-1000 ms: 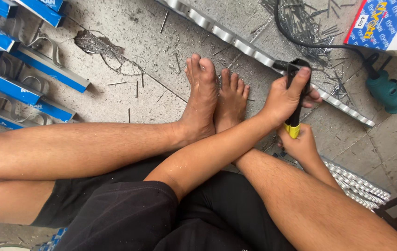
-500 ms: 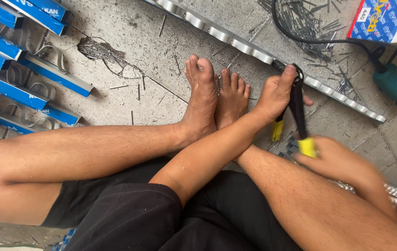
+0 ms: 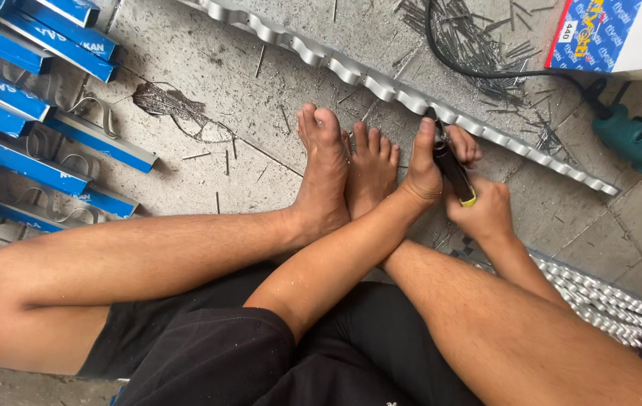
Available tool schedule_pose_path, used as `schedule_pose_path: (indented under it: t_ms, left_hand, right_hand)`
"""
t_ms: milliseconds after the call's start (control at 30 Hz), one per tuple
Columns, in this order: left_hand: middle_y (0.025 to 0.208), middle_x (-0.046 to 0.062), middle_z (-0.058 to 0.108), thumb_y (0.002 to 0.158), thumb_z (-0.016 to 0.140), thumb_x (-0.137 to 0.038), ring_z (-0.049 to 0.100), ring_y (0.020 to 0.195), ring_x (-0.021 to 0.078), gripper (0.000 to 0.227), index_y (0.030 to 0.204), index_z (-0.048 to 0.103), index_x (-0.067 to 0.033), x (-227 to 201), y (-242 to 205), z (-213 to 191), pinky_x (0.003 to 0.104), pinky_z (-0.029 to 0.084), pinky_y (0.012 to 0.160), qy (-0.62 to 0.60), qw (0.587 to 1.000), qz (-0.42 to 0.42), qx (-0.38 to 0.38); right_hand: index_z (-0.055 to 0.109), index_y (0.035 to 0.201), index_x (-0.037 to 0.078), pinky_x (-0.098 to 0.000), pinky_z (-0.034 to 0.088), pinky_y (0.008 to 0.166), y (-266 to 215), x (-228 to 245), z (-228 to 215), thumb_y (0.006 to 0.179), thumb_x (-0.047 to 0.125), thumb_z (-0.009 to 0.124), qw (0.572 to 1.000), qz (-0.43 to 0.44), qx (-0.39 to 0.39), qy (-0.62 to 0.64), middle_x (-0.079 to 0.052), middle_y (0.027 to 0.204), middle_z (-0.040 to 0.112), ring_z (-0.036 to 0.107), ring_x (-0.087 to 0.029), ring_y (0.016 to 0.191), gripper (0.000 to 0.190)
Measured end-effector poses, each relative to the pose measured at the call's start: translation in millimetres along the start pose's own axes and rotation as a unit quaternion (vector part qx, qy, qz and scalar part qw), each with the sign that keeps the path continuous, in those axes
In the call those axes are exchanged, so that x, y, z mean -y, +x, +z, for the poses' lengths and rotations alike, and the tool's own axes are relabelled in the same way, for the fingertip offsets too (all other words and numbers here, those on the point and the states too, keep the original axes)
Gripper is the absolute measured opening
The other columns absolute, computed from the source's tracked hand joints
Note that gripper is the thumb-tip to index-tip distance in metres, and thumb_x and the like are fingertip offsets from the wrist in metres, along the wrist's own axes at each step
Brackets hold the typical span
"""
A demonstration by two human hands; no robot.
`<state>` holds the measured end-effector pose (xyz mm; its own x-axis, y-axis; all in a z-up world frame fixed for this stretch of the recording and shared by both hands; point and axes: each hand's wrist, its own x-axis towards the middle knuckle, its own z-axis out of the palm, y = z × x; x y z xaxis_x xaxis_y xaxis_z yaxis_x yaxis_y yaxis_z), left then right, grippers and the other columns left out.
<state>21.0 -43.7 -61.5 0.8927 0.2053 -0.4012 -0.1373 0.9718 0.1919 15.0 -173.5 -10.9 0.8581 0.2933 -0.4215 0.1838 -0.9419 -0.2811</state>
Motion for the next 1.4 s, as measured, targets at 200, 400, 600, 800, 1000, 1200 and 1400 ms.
schedule_pose_path:
  t_ms: [200, 400, 600, 800, 1000, 1200, 1400]
  left_hand:
    - [0.049, 0.008, 0.037, 0.107, 0.023, -0.072, 0.048, 0.042, 0.0193, 0.083, 0.057, 0.047, -0.0099, 3, 12, 8, 0.028, 0.044, 0.043, -0.050, 0.998, 0.022, 0.013]
    - [0.049, 0.007, 0.046, 0.103, 0.029, -0.065, 0.046, 0.046, 0.0167, 0.076, 0.057, 0.056, -0.0109, -3, 19, 20, 0.028, 0.038, 0.052, -0.007, 0.999, 0.019, 0.030]
    - [0.054, 0.003, 0.044, 0.097, 0.034, -0.074, 0.042, 0.048, 0.0145, 0.077, 0.056, 0.055, -0.0116, -4, 16, 16, 0.028, 0.037, 0.056, -0.068, 0.997, -0.007, 0.046]
    - [0.051, 0.007, 0.039, 0.101, 0.020, -0.084, 0.043, 0.046, 0.0180, 0.091, 0.056, 0.049, -0.0099, 1, 15, 10, 0.028, 0.038, 0.049, -0.072, 0.997, -0.010, 0.018]
    - [0.052, 0.006, 0.040, 0.100, 0.020, -0.085, 0.045, 0.048, 0.0162, 0.091, 0.056, 0.050, -0.0116, 10, 21, 0, 0.026, 0.038, 0.051, -0.041, 0.999, -0.023, 0.015]
    - [0.049, 0.009, 0.040, 0.102, 0.022, -0.082, 0.042, 0.044, 0.0189, 0.090, 0.057, 0.051, -0.0099, 25, 27, -5, 0.030, 0.036, 0.047, -0.052, 0.998, -0.009, 0.030]
    - [0.051, 0.007, 0.040, 0.100, 0.022, -0.086, 0.044, 0.048, 0.0187, 0.090, 0.058, 0.050, -0.0113, -2, 15, 14, 0.030, 0.039, 0.053, -0.073, 0.997, -0.018, 0.007]
  right_hand:
    - [0.068, 0.084, 0.002, -0.0562, 0.055, 0.070, 11, 44, -46, 0.076, 0.034, 0.073, 0.986, 0.006, 0.094, -0.138, -0.025, 0.074, 0.068, 0.070, -0.048, 0.080, 0.033]
    - [0.011, 0.164, 0.009, -0.0426, 0.039, 0.110, -8, 116, -145, 0.078, 0.025, 0.061, 0.906, 0.139, 0.364, -0.168, -0.020, 0.158, 0.035, 0.044, -0.036, 0.140, 0.101]
    - [0.058, 0.129, 0.002, -0.0470, 0.046, 0.100, 5, 24, -59, 0.073, 0.021, 0.063, 0.970, 0.013, 0.230, -0.071, -0.023, 0.120, 0.064, 0.059, -0.040, 0.115, 0.059]
    - [0.062, 0.073, 0.010, -0.0444, 0.049, 0.064, 19, -22, -8, 0.068, 0.036, 0.080, 0.995, -0.091, 0.002, -0.036, -0.015, 0.064, 0.060, 0.067, -0.038, 0.071, 0.032]
    - [0.064, 0.119, 0.000, -0.0548, 0.060, 0.086, 4, 73, -85, 0.075, 0.036, 0.077, 0.951, 0.055, 0.226, -0.204, -0.026, 0.109, 0.072, 0.071, -0.043, 0.106, 0.059]
    - [0.033, 0.149, -0.015, -0.0694, 0.040, 0.106, -5, 73, -101, 0.073, 0.024, 0.074, 0.948, 0.042, 0.301, -0.092, -0.045, 0.142, 0.043, 0.046, -0.062, 0.130, 0.095]
    - [0.061, 0.072, 0.008, -0.0449, 0.051, 0.067, 15, -29, -1, 0.072, 0.041, 0.079, 0.996, -0.053, -0.005, -0.078, -0.016, 0.062, 0.059, 0.068, -0.040, 0.072, 0.037]
